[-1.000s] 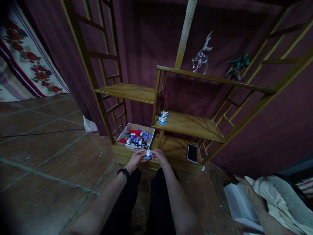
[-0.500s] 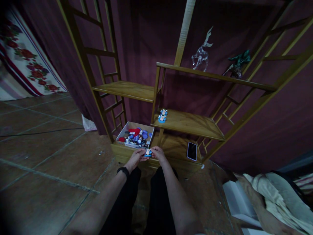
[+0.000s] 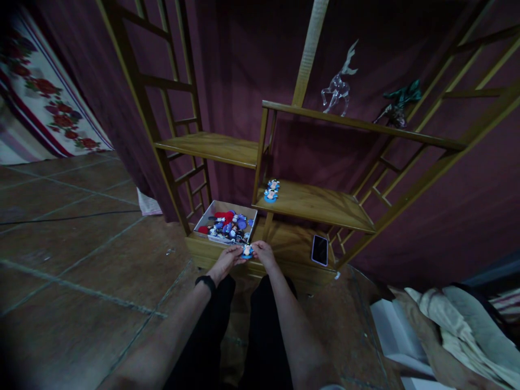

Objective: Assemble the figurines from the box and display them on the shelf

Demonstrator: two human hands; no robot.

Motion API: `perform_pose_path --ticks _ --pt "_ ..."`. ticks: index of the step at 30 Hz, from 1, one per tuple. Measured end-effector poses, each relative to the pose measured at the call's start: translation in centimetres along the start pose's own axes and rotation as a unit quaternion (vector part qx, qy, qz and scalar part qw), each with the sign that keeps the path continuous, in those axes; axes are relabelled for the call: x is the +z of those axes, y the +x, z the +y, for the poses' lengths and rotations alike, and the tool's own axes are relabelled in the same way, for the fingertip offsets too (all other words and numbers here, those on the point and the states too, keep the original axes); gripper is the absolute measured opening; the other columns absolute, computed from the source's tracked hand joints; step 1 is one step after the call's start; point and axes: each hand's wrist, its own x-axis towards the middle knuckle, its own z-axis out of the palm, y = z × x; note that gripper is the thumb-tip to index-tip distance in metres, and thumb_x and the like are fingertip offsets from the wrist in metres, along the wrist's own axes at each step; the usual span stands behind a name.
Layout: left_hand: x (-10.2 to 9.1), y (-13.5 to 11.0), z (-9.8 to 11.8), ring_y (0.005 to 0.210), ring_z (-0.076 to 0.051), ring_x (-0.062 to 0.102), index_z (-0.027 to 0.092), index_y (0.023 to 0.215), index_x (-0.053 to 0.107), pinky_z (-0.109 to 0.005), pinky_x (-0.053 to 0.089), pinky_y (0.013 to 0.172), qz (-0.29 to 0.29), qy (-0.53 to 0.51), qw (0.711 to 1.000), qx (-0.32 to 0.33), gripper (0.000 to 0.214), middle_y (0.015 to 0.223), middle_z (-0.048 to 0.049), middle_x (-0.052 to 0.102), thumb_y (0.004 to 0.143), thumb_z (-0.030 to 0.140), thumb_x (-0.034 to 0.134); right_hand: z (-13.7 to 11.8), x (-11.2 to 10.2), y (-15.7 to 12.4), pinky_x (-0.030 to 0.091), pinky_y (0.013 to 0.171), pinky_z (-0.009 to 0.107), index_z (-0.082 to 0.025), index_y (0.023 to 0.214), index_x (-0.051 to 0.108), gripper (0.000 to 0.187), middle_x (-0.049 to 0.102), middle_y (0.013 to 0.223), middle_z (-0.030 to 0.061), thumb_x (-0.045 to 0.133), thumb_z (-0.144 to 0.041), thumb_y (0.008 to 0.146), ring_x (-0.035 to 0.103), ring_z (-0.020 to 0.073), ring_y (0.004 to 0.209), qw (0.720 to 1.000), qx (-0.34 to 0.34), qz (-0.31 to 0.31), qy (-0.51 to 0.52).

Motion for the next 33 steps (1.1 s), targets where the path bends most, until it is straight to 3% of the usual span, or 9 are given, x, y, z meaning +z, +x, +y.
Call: perform_pose_path --ticks 11,22,33 --pt "0.1 -0.3 0.0 0.073 -0.014 0.064 0.012 0.079 0.063 -0.028 0.053 0.072 -0.006 -0.046 0.999 0.027 0.018 0.082 -0.0068 0.067 0.063 0.014 0.071 0.0 0.2 -0.3 0.049 0.061 0.024 -0.020 0.075 0.062 0.022 0.064 0.074 -0.0004 0.071 -0.031 0.058 0.061 0.0131 0.070 0.994 0.074 -0.044 0.073" --pt "-0.4 -0.1 -0.3 0.072 -0.014 0.063 0.013 0.081 0.062 -0.028 0.054 0.069 -0.004 -0.037 0.998 0.040 0.022 0.080 -0.0060 0.067 0.062 0.013 0.072 -0.6 0.1 -1.0 0.049 0.074 0.029 -0.018 0.074 0.060 0.027 0.065 0.074 0.0007 0.075 -0.023 0.053 0.063 0.0160 0.078 0.986 0.059 -0.077 0.135" --pt "-0.3 -0.1 -0.4 0.075 -0.015 0.063 0.013 0.084 0.063 -0.030 0.053 0.072 -0.022 -0.027 0.998 0.044 0.024 0.081 -0.0060 0.066 0.062 0.007 0.070 -0.1 -0.4 -0.9 0.048 0.072 0.027 -0.017 0.073 0.061 0.030 0.065 0.072 0.0004 0.076 -0.024 0.048 0.062 0.0140 0.072 0.988 0.045 -0.078 0.126"
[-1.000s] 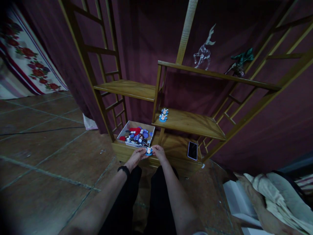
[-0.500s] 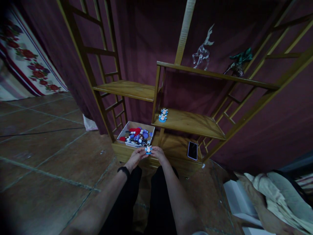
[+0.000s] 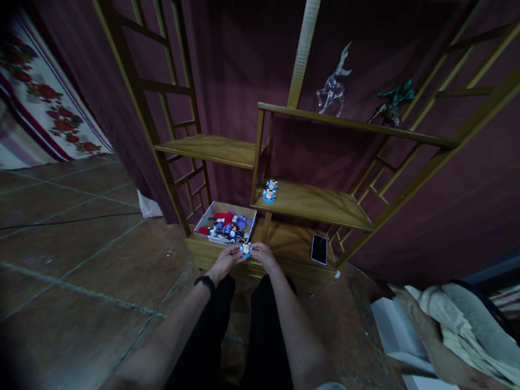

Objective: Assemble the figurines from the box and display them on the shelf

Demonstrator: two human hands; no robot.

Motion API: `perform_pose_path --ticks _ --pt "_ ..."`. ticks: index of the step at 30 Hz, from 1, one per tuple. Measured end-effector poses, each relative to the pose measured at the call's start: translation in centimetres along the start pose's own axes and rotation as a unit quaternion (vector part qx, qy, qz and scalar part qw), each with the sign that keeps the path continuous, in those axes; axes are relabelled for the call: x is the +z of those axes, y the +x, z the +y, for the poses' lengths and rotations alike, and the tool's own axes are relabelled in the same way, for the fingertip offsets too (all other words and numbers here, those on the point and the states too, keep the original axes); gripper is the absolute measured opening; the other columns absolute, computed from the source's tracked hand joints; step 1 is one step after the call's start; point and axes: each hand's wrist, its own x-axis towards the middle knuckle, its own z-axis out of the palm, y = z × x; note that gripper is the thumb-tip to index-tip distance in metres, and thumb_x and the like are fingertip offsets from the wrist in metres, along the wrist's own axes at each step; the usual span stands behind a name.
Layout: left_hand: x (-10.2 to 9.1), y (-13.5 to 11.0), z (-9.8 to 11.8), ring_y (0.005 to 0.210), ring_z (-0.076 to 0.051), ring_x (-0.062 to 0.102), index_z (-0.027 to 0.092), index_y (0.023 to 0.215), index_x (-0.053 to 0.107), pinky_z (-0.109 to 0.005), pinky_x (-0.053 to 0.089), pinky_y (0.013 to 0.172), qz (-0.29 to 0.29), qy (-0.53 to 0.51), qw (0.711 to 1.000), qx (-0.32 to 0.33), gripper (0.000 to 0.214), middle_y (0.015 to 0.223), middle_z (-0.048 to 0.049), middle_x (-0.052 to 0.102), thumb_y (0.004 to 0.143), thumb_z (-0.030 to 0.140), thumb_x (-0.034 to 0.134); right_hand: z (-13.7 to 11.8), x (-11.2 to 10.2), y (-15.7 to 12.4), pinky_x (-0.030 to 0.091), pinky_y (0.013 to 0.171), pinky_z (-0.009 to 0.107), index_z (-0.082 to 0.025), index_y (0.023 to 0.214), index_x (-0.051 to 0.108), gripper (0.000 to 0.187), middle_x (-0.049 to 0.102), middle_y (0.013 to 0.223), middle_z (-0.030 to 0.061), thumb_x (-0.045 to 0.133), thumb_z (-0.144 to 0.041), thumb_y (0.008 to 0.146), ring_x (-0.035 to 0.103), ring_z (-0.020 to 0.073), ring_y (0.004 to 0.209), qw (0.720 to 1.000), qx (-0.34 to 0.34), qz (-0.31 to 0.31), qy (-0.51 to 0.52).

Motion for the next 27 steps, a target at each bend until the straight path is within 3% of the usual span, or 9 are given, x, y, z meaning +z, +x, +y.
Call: perform_pose_path --ticks 5,10,16,23,27 --pt "0.0 0.1 -0.1 0.080 -0.016 0.062 0.012 0.088 0.065 -0.030 0.052 0.076 -0.020 0.001 1.000 -0.014 0.026 0.088 -0.0082 0.066 0.063 0.008 0.070 0.0 0.2 0.2 0.049 0.073 0.030 -0.017 0.074 0.058 0.036 0.064 0.070 0.0002 0.078 -0.022 0.044 0.063 0.0157 0.071 0.999 0.011 0.024 0.020" --pt "0.1 0.1 -0.4 0.079 -0.016 0.063 0.014 0.089 0.064 -0.031 0.052 0.077 0.002 -0.015 1.000 0.009 0.034 0.087 -0.0067 0.065 0.058 0.008 0.073 0.3 0.8 0.6 0.050 0.073 0.031 -0.018 0.068 0.050 0.038 0.059 0.062 -0.0047 0.078 -0.019 0.043 0.062 0.0140 0.067 0.996 0.010 0.081 0.046" --pt "0.3 0.2 -0.2 0.078 -0.014 0.062 0.016 0.087 0.063 -0.030 0.050 0.077 0.003 -0.004 1.000 0.027 0.036 0.086 -0.0046 0.064 0.054 0.014 0.077 -0.1 1.4 0.1 0.050 0.074 0.032 -0.017 0.066 0.053 0.031 0.061 0.065 -0.0017 0.077 -0.023 0.047 0.063 0.0142 0.067 0.998 0.045 0.023 0.027" --pt "0.3 -0.1 0.1 0.080 -0.015 0.063 0.014 0.092 0.063 -0.030 0.048 0.078 -0.037 0.020 0.999 0.033 0.040 0.091 -0.0086 0.066 0.055 0.021 0.077 -0.2 1.5 0.1 0.050 0.076 0.031 -0.017 0.071 0.055 0.028 0.063 0.070 -0.0014 0.074 -0.017 0.050 0.063 0.0132 0.067 0.998 0.049 0.020 0.026" --pt "0.5 -0.3 0.2 0.079 -0.016 0.062 0.014 0.095 0.063 -0.030 0.047 0.075 -0.027 0.043 0.998 0.045 0.045 0.092 -0.0091 0.067 0.053 0.021 0.077 -0.1 1.5 0.2 0.051 0.075 0.033 -0.017 0.074 0.055 0.028 0.063 0.070 -0.0009 0.073 -0.017 0.052 0.063 0.0141 0.067 0.998 0.053 0.018 0.021"
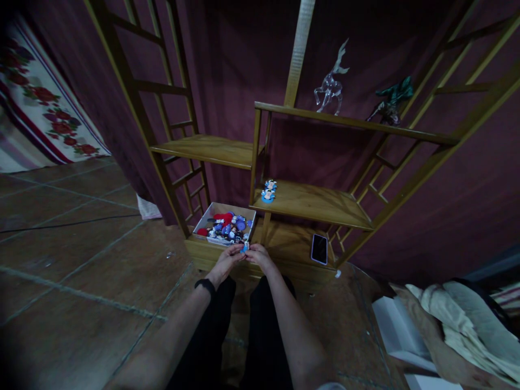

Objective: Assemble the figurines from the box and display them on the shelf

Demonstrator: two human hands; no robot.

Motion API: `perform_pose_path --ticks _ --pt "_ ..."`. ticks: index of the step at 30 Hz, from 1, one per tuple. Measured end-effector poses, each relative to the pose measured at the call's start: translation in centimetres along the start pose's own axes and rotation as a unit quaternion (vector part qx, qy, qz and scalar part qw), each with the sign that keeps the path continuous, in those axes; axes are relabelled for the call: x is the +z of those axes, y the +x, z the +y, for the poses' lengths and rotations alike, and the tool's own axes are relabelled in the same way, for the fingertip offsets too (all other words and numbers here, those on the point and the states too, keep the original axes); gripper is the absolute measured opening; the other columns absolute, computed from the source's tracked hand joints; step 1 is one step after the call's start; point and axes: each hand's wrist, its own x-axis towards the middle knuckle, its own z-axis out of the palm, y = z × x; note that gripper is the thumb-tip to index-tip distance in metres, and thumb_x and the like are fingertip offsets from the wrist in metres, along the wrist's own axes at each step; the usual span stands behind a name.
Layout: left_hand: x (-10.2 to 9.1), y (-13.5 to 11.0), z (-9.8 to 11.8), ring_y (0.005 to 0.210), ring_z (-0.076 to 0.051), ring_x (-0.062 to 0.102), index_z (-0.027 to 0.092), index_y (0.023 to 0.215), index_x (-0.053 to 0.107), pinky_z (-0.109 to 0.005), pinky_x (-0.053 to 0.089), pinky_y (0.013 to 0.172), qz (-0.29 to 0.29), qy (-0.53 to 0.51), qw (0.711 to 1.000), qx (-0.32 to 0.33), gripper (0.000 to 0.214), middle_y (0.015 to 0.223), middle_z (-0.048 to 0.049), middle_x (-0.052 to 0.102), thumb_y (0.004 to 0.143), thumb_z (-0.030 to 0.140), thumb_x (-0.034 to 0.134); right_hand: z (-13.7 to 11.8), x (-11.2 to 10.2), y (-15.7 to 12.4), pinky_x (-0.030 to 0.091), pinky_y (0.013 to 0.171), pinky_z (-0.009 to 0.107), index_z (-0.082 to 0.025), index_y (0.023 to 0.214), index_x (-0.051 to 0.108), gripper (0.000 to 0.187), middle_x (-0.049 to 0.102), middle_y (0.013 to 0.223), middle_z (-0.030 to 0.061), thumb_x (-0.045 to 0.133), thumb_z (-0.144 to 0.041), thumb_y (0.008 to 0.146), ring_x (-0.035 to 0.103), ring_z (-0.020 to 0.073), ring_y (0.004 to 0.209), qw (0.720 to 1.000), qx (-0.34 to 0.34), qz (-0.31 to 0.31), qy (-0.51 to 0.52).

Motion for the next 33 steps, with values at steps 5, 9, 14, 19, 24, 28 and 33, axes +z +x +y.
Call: perform_pose_path --ticks 5,9,14,19,24,28,33 --pt "0.0 0.1 -0.2 0.081 -0.017 0.061 0.014 0.095 0.063 -0.030 0.047 0.074 0.001 0.018 1.000 0.008 0.046 0.094 -0.0092 0.066 0.052 0.020 0.077 0.3 -0.1 0.3 0.051 0.076 0.034 -0.017 0.073 0.054 0.027 0.064 0.071 0.0003 0.073 -0.019 0.054 0.065 0.0163 0.071 1.000 0.007 0.006 -0.007" --pt "-0.1 0.2 -0.5 0.079 -0.017 0.062 0.014 0.096 0.064 -0.030 0.046 0.074 -0.001 0.010 1.000 -0.003 0.047 0.091 -0.0091 0.067 0.052 0.021 0.077 0.7 -0.3 0.7 0.052 0.074 0.034 -0.017 0.066 0.052 0.029 0.063 0.066 -0.0009 0.075 -0.022 0.050 0.065 0.0167 0.069 1.000 -0.005 0.020 -0.017" --pt "0.0 0.3 -0.7 0.079 -0.017 0.061 0.014 0.097 0.064 -0.030 0.046 0.075 -0.011 0.008 1.000 -0.009 0.047 0.090 -0.0082 0.067 0.052 0.022 0.077 0.9 -0.6 1.0 0.051 0.072 0.031 -0.016 0.062 0.053 0.031 0.063 0.064 -0.0012 0.077 -0.026 0.046 0.064 0.0158 0.068 0.999 -0.025 0.009 -0.029" --pt "0.0 0.5 -0.8 0.069 -0.014 0.059 0.014 0.092 0.066 -0.025 0.044 0.066 -0.002 0.028 1.000 -0.012 0.043 0.078 -0.0045 0.067 0.051 0.023 0.077 0.6 -0.5 0.9 0.051 0.065 0.026 -0.017 0.066 0.054 0.024 0.061 0.060 -0.0034 0.074 -0.024 0.055 0.061 0.0109 0.058 0.996 -0.019 0.067 -0.049" --pt "0.0 0.6 -0.7 0.072 -0.013 0.060 0.014 0.092 0.065 -0.024 0.045 0.067 -0.013 -0.015 0.999 -0.031 0.041 0.086 -0.0068 0.067 0.053 0.020 0.077 0.1 -0.6 0.8 0.051 0.060 0.024 -0.018 0.072 0.055 0.013 0.060 0.056 -0.0039 0.066 -0.025 0.067 0.059 0.0094 0.053 0.994 -0.003 0.087 -0.059" --pt "0.0 0.5 -0.6 0.069 -0.012 0.061 0.015 0.090 0.062 -0.024 0.046 0.066 -0.006 -0.049 0.998 -0.034 0.037 0.080 -0.0052 0.066 0.055 0.017 0.076 0.0 -0.8 0.8 0.052 0.063 0.027 -0.019 0.080 0.060 0.012 0.061 0.058 -0.0026 0.064 -0.024 0.070 0.058 0.0097 0.052 0.996 0.012 0.074 -0.055" --pt "0.1 0.3 -0.4 0.071 -0.013 0.062 0.014 0.084 0.060 -0.027 0.048 0.069 0.016 -0.050 0.998 -0.028 0.030 0.078 -0.0056 0.066 0.059 0.019 0.075 -0.1 -0.9 0.6 0.052 0.063 0.027 -0.017 0.074 0.061 0.013 0.061 0.058 -0.0011 0.069 -0.023 0.065 0.057 0.0096 0.053 0.997 0.021 0.057 -0.051"
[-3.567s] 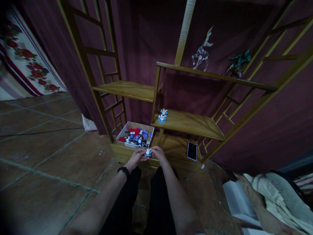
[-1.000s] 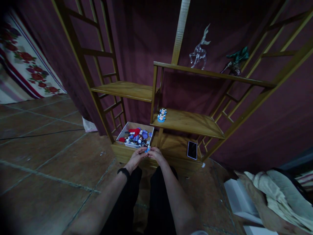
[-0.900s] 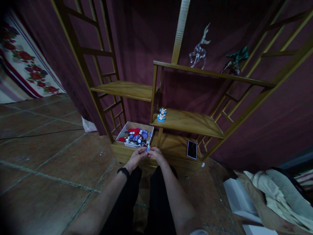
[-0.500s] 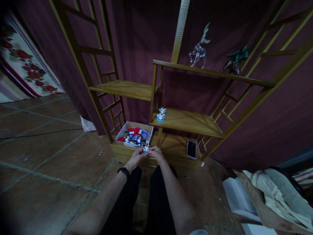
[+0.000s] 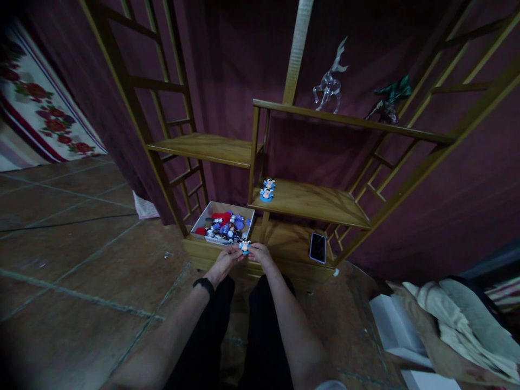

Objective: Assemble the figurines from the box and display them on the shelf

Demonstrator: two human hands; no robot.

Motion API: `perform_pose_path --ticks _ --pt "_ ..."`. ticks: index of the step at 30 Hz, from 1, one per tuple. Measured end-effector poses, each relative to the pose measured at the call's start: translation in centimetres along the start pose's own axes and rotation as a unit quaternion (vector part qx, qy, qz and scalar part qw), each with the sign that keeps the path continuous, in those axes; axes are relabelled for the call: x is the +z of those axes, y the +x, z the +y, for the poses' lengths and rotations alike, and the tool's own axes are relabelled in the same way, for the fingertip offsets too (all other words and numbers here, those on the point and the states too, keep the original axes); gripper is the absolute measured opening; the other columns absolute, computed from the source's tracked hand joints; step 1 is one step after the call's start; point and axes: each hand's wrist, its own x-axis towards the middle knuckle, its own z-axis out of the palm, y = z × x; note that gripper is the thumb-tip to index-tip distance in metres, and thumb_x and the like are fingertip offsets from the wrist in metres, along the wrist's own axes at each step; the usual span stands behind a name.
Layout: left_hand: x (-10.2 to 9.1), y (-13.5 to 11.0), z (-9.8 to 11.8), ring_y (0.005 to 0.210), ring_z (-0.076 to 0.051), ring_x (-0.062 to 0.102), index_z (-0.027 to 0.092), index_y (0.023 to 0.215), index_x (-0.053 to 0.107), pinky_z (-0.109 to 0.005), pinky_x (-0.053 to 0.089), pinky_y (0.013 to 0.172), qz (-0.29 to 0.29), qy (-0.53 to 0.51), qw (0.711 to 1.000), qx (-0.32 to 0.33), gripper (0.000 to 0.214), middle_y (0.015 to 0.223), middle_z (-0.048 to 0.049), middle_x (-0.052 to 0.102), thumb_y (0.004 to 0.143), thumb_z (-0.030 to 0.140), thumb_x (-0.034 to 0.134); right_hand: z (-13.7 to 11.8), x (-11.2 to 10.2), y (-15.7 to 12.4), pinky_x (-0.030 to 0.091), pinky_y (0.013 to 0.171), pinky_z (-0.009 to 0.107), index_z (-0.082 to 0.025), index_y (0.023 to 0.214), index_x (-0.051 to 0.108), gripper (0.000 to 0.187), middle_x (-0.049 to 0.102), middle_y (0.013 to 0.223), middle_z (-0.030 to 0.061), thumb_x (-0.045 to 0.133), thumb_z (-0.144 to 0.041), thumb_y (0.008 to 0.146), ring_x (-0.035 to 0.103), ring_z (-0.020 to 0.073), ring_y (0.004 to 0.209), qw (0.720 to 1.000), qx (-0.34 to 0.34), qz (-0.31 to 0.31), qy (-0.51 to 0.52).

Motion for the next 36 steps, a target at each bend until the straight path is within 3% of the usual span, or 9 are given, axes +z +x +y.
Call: perform_pose_path --ticks 6,13,20,28,36 --pt "0.08 0.02 -0.10 0.068 -0.012 0.061 0.016 0.092 0.058 -0.027 0.048 0.069 0.020 -0.004 1.000 0.018 0.037 0.076 -0.0028 0.064 0.058 0.019 0.074 -0.07 -0.01 -0.21 0.051 0.061 0.025 -0.017 0.070 0.059 0.019 0.062 0.059 -0.0009 0.072 -0.026 0.059 0.058 0.0094 0.053 1.000 -0.005 -0.009 0.002" --pt "0.49 -0.25 -0.05 0.062 -0.011 0.059 0.016 0.081 0.058 -0.026 0.047 0.064 0.044 0.052 0.996 0.062 0.031 0.068 -0.0001 0.062 0.056 0.028 0.073 -0.07 0.33 -0.50 0.052 0.065 0.027 -0.016 0.071 0.058 0.025 0.063 0.061 -0.0004 0.074 -0.026 0.056 0.061 0.0113 0.057 1.000 -0.009 -0.015 0.007" --pt "0.78 -0.09 0.16 0.062 -0.011 0.057 0.015 0.081 0.058 -0.025 0.043 0.062 0.047 0.080 0.994 0.057 0.037 0.072 -0.0024 0.064 0.050 0.025 0.076 -0.49 0.44 -0.76 0.052 0.065 0.028 -0.016 0.069 0.058 0.015 0.064 0.059 0.0005 0.069 -0.016 0.059 0.062 0.0128 0.058 1.000 -0.007 -0.016 0.017" --pt "0.85 -0.09 0.00 0.062 -0.012 0.058 0.015 0.079 0.059 -0.025 0.044 0.064 0.048 0.069 0.995 0.045 0.037 0.068 -0.0016 0.063 0.050 0.028 0.077 -0.37 -0.13 -0.99 0.053 0.066 0.028 -0.017 0.070 0.060 0.008 0.064 0.059 0.0006 0.064 -0.017 0.064 0.063 0.0128 0.059 0.999 -0.026 -0.023 0.003" --pt "0.84 0.04 -0.25 0.062 -0.013 0.058 0.015 0.079 0.060 -0.027 0.044 0.064 0.058 0.086 0.992 0.070 0.036 0.070 -0.0019 0.064 0.049 0.026 0.076 -0.06 -0.10 -0.76 0.051 0.068 0.028 -0.019 0.076 0.057 0.020 0.064 0.067 -0.0008 0.068 -0.022 0.059 0.063 0.0126 0.063 0.999 -0.016 -0.039 -0.001"
